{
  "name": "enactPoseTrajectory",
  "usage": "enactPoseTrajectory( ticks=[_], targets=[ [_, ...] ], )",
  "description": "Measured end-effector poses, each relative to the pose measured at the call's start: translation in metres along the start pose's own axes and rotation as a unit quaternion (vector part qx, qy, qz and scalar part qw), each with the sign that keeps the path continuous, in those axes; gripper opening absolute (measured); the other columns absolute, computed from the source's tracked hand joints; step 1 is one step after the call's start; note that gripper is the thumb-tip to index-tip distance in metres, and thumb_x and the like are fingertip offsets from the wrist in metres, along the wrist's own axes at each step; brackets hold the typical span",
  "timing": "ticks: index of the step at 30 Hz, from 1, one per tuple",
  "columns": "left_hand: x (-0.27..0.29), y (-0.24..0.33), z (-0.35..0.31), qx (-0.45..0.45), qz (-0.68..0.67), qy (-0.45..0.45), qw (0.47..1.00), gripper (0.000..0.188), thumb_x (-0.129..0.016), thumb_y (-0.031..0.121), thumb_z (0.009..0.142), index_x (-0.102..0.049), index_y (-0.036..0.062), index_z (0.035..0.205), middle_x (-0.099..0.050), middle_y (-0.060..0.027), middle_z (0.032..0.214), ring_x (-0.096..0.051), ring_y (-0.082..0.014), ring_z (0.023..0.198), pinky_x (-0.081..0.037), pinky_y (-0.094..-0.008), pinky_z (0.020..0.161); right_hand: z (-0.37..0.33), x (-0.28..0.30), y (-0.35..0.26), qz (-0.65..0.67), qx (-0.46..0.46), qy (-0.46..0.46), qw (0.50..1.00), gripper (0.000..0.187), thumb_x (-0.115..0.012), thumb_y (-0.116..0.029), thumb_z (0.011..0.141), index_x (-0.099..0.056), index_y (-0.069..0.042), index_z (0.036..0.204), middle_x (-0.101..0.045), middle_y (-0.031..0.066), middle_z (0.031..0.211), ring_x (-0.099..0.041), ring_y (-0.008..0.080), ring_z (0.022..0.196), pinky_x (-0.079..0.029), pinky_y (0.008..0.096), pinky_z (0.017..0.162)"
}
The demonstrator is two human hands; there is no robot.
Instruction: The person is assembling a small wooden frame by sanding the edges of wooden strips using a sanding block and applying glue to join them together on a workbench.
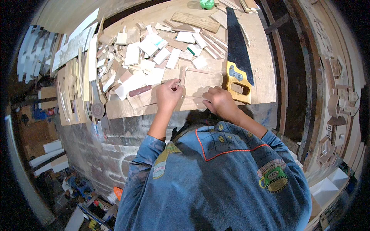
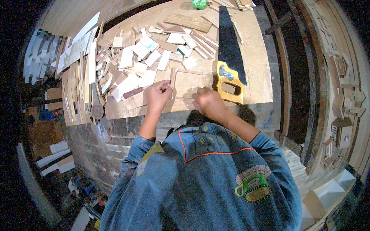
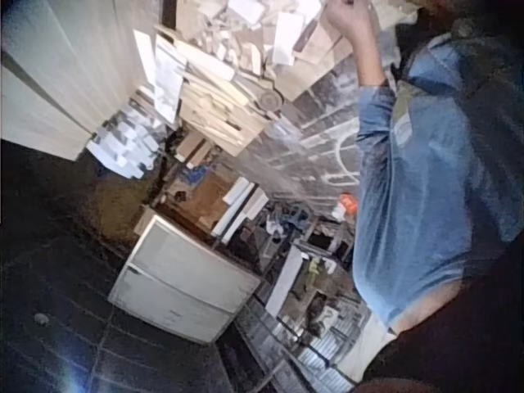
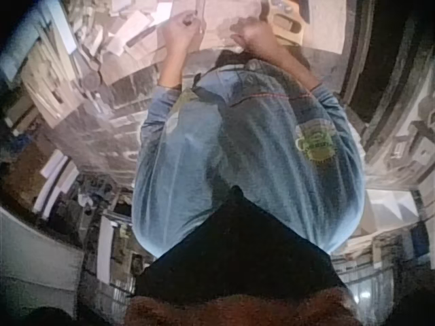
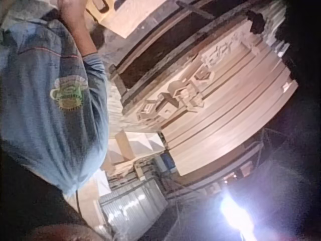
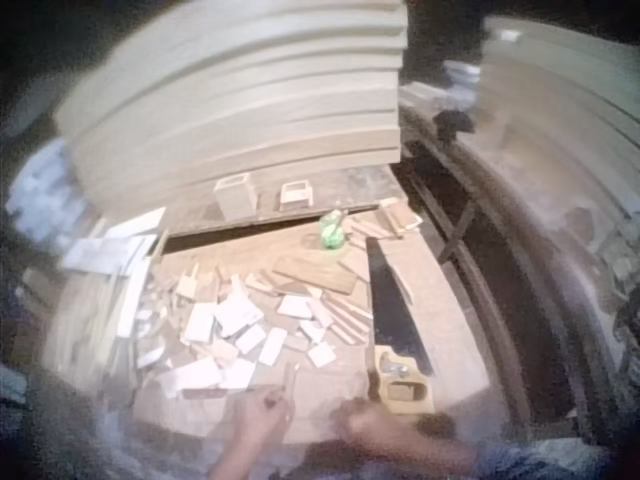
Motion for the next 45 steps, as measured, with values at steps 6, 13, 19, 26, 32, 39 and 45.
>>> enactPoseTrajectory(
  ticks=[6,13,19,26,32,39,45],
  targets=[
    [0.001,0.004,-0.001,-0.009,0.012,0.000,1.000,0.029,-0.070,0.012,0.072,-0.071,0.0029,0.099,-0.067,-0.0101,0.068,-0.062,-0.0163,0.057,-0.049,-0.0287,0.058,-0.001,0.003,0.004,-0.009,-0.016,0.016,1.000,0.017,-0.068,-0.019,0.077,-0.064,-0.005,0.087,-0.059,0.0131,0.079,-0.060,0.0319,0.079,-0.051,0.0419,0.067],
    [0.006,0.021,-0.005,-0.019,0.034,0.004,0.999,0.030,-0.069,0.011,0.073,-0.071,0.0056,0.102,-0.067,-0.0101,0.068,-0.063,-0.0167,0.058,-0.050,-0.0292,0.059,0.026,0.020,0.048,-0.053,-0.102,0.084,0.990,0.020,-0.068,-0.016,0.079,-0.068,-0.005,0.095,-0.064,0.0134,0.085,-0.063,0.0325,0.078,-0.051,0.0412,0.067],
    [0.004,0.018,-0.005,-0.039,0.051,0.007,0.998,0.030,-0.067,0.012,0.073,-0.071,0.0072,0.103,-0.066,-0.0111,0.069,-0.064,-0.0192,0.059,-0.050,-0.0301,0.059,0.040,0.015,0.055,-0.082,-0.115,0.097,0.985,0.011,-0.064,-0.013,0.081,-0.065,-0.005,0.089,-0.062,0.0135,0.082,-0.063,0.0322,0.077,-0.050,0.0415,0.066],
    [0.003,0.016,-0.007,-0.045,0.038,0.014,0.998,0.029,-0.067,0.012,0.073,-0.071,0.0071,0.102,-0.066,-0.0118,0.069,-0.064,-0.0200,0.060,-0.050,-0.0307,0.059,0.040,0.014,0.056,-0.074,-0.099,0.125,0.984,0.006,-0.060,-0.010,0.081,-0.061,-0.004,0.084,-0.059,0.0139,0.079,-0.062,0.0327,0.075,-0.050,0.0429,0.062],
    [0.004,0.014,-0.006,-0.031,0.034,0.011,0.999,0.029,-0.067,0.012,0.074,-0.071,0.0060,0.101,-0.067,-0.0120,0.070,-0.064,-0.0209,0.061,-0.050,-0.0308,0.060,0.035,0.023,0.046,-0.030,-0.115,0.114,0.986,0.018,-0.067,-0.017,0.079,-0.065,-0.005,0.094,-0.061,0.0146,0.082,-0.063,0.0341,0.076,-0.050,0.0430,0.065],
    [0.006,0.019,-0.007,-0.036,0.054,0.006,0.998,0.029,-0.067,0.012,0.073,-0.071,0.0055,0.102,-0.067,-0.0117,0.070,-0.065,-0.0213,0.061,-0.050,-0.0314,0.060,0.009,0.004,0.014,0.003,0.017,0.025,1.000,0.025,-0.070,-0.025,0.075,-0.061,-0.006,0.089,-0.059,0.0142,0.078,-0.062,0.0354,0.075,-0.050,0.0460,0.065],
    [0.005,0.018,-0.006,-0.032,0.043,0.005,0.999,0.029,-0.067,0.012,0.073,-0.071,0.0059,0.101,-0.067,-0.0119,0.070,-0.064,-0.0209,0.061,-0.050,-0.0311,0.060,-0.001,-0.005,0.003,0.008,-0.008,-0.021,1.000,0.018,-0.070,-0.019,0.075,-0.061,-0.006,0.084,-0.060,0.0124,0.081,-0.062,0.0327,0.079,-0.051,0.0432,0.067]
  ],
)
Point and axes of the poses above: each hand's wrist, its own z-axis towards the middle knuckle, its own x-axis out of the back of the hand, y = z × x, the point moved 6 cm from there along z, towards the middle knuckle
